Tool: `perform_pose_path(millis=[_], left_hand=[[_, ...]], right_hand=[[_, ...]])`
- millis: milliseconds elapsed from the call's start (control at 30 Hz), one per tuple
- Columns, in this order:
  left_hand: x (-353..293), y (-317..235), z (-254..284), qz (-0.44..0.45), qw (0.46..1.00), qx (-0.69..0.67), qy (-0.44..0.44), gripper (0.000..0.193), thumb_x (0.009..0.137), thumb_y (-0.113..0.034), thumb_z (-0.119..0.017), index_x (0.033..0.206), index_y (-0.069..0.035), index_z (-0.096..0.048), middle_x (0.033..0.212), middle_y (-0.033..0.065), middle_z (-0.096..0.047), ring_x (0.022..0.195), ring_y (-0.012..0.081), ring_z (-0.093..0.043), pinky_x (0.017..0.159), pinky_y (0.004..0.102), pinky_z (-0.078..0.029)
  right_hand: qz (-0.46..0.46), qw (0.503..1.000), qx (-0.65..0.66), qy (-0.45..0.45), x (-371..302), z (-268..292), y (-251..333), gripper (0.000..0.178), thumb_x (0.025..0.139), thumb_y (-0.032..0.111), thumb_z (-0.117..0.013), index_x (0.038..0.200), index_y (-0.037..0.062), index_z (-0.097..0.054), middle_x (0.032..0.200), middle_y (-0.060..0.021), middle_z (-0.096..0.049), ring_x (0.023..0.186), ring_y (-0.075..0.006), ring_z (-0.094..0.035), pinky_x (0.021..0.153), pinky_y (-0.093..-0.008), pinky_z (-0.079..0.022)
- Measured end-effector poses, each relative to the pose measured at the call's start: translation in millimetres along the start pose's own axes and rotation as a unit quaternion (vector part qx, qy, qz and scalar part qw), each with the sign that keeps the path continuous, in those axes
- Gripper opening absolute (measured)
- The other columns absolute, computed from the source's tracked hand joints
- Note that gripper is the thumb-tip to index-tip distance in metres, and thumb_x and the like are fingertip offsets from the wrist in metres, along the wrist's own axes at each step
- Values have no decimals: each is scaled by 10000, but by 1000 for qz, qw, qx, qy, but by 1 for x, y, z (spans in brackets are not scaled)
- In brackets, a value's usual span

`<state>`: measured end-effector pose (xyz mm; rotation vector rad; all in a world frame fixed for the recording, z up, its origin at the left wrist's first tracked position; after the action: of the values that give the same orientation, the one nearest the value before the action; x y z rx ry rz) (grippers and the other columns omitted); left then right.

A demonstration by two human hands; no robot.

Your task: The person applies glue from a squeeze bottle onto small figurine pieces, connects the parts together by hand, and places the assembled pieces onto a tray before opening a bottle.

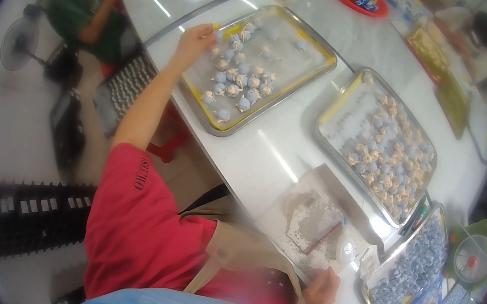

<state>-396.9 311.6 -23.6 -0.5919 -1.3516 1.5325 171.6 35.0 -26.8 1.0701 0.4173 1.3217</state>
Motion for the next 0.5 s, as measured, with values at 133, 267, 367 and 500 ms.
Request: perform_pose_path(millis=[133, 267, 367, 500], left_hand=[[-2, 8, 12, -18, 994, 102, -31, 253, 819, -99, -556, 1032, 32, -594, 853, 92, -650, 786, 139, -627, 667, 242, -486], [-27, -3, 27, -35, 989, 100, -98, 232, 823, -139, -571, 1000, 1, -621, 784, 79, -650, 726, 112, -618, 621, 233, -471], [-62, -10, 37, 24, 985, 59, -157, 221, 838, -154, -568, 981, 2, -630, 724, 58, -630, 638, 90, -583, 565, 218, -447], [-100, 7, 61, 4, 971, 50, -232, 207, 866, -158, -551, 954, 11, -631, 624, 4, -555, 523, 61, -477, 477, 197, -377]], right_hand=[[2, 1000, -22, -6, 2, -3, 2, 161, 830, -32, -504, 972, -15, -578, 694, -75, -558, 620, -140, -536, 572, -246, -437], [-22, 1000, -16, -6, 4, -6, 5, 153, 835, -32, -500, 966, -17, -579, 695, -71, -556, 618, -135, -532, 573, -245, -436], [-44, 999, -9, -7, 5, -8, 8, 151, 841, -28, -497, 968, -18, -579, 695, -68, -555, 618, -129, -527, 569, -240, -429], [-31, 999, -12, -8, 1, -6, 9, 157, 846, -20, -498, 982, -22, -578, 703, -65, -557, 621, -117, -521, 561, -227, -416]])
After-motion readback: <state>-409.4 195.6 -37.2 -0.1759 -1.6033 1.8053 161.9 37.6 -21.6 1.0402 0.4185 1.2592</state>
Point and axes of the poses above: each hand's wrist, its own x-axis towards the middle knuckle, its own z-axis out of the back of the hand, y = z × x, the point moved 4 cm from there along x, towards the middle knuckle
